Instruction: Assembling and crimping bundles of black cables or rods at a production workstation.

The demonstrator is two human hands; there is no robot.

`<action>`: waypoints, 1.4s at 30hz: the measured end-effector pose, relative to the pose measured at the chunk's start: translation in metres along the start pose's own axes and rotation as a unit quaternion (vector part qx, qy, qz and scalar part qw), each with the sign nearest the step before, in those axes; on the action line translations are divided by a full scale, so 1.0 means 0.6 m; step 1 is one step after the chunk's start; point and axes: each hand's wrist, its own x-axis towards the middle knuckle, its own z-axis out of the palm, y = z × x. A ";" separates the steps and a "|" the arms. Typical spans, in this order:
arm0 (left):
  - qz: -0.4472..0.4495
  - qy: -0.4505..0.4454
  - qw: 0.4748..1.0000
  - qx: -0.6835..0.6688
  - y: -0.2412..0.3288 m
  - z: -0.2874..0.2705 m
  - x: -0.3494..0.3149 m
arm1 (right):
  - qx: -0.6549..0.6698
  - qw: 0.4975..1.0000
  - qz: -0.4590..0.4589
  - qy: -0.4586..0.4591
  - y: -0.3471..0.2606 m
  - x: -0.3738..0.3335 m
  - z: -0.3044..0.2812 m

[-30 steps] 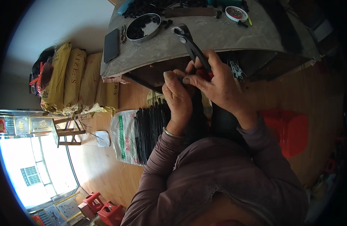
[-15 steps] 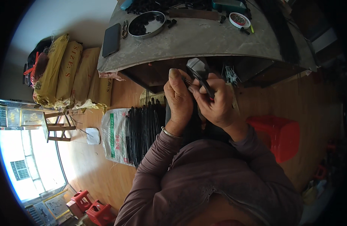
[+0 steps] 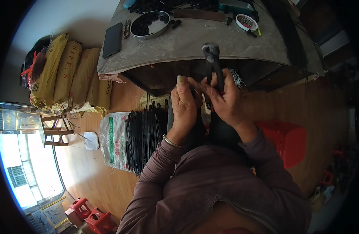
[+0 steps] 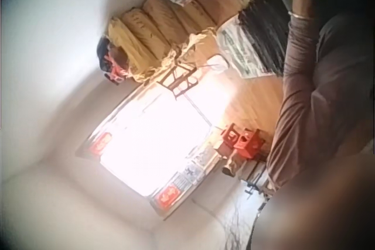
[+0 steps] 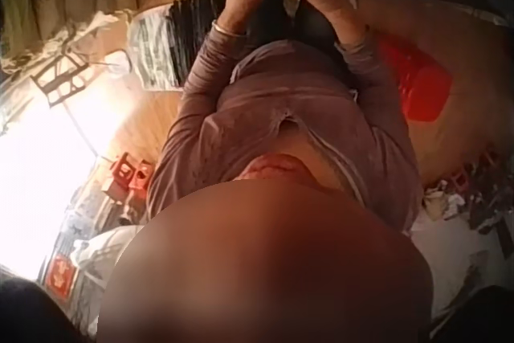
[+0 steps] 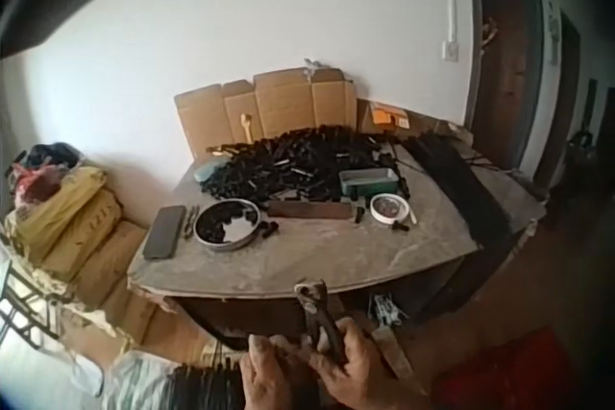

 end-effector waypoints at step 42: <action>0.049 0.059 0.992 0.101 0.019 0.001 0.016 | 0.144 0.852 0.400 -0.305 -0.056 0.008 -0.118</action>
